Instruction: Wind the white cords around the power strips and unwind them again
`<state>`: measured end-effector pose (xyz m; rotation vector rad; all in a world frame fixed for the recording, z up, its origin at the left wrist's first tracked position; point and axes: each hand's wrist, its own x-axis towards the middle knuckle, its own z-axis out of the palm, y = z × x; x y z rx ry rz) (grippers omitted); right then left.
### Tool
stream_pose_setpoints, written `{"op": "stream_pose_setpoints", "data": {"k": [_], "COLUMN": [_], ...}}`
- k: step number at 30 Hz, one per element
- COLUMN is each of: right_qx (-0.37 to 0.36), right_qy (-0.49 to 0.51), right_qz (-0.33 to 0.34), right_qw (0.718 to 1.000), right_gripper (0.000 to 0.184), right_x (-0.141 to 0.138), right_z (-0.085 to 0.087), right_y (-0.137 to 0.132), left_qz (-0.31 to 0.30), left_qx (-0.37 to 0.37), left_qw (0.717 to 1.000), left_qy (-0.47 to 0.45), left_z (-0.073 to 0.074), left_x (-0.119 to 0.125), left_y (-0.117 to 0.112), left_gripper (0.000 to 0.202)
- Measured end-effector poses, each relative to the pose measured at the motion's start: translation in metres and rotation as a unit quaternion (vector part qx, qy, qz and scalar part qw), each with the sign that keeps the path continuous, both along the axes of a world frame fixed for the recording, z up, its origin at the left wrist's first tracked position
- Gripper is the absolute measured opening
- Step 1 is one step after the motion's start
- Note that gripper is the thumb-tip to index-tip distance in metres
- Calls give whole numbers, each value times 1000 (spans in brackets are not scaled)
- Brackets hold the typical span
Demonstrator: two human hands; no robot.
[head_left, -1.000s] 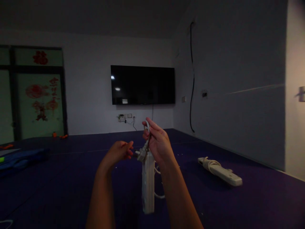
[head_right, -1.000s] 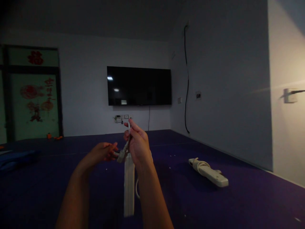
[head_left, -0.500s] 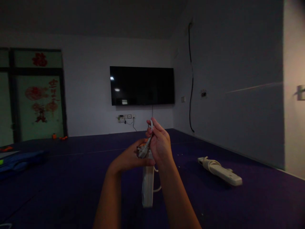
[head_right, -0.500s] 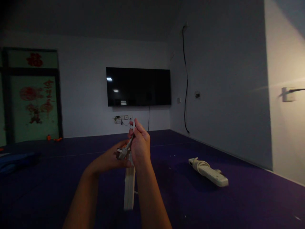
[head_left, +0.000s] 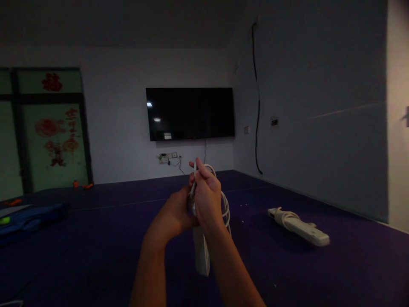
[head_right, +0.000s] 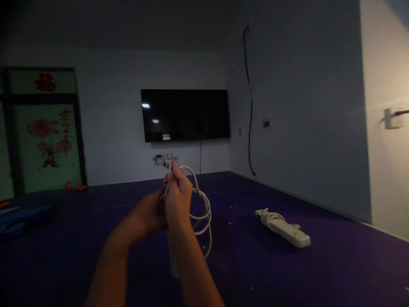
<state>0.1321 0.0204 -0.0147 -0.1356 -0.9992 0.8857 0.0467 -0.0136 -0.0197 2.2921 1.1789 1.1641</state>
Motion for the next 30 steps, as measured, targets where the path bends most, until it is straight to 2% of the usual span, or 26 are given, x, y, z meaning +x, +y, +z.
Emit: {"op": "stream_pose_setpoints", "data": {"k": [2, 5, 8, 9, 12, 15, 17, 19, 22, 24, 26, 28, 30], "right_qx": [-8, -18, -10, -5, 5, -4, -2, 4, -6, -32, -55, -70, -81], "right_qy": [-6, -6, -4, -5, -22, -47, -61, -76, -108, -137, -170, -189, -186], "right_qz": [-23, -52, -87, -98, -115, -74, -14, 50, 138, 201, 251, 256, 211], "right_qw": [1000, 998, 996, 995, 993, 996, 998, 996, 984, 969, 951, 945, 956], "right_gripper": [38, 39, 42, 43, 43, 43, 42, 41, 46, 49, 46, 40, 36], "right_x": [-2, -1, 3, 3, 0, -9, -14, -15, -11, -6, -2, -1, 0], "right_z": [-1, 0, 0, 0, -1, -3, -4, -6, -8, -8, -8, -7, -7], "right_y": [-3, -7, -12, -14, -23, -29, -30, -26, -16, -12, -10, -9, -7], "left_qz": [26, 75, 177, 204, 237, 263, 271, 268, 252, 214, 166, 132, 126], "left_qx": [7, 48, 119, 145, 200, 219, 217, 193, 105, 20, -91, -163, -182], "left_qw": [1000, 995, 977, 968, 950, 934, 926, 924, 929, 925, 904, 889, 885], "left_qy": [14, 37, 27, 12, -40, -100, -147, -193, -252, -312, -383, -406, -411], "left_z": [-1, -4, -15, -21, -39, -50, -50, -43, -24, -8, 10, 31, 52], "left_x": [3, 8, 18, 21, 28, 25, 18, 7, -16, -35, -54, -72, -88], "left_y": [3, 4, -2, -5, -9, -10, -11, -15, -22, -25, -23, -16, -5], "left_gripper": [46, 20, 7, 9, 37, 28, 21, 27, 29, 32, 28, 19, 16]}}
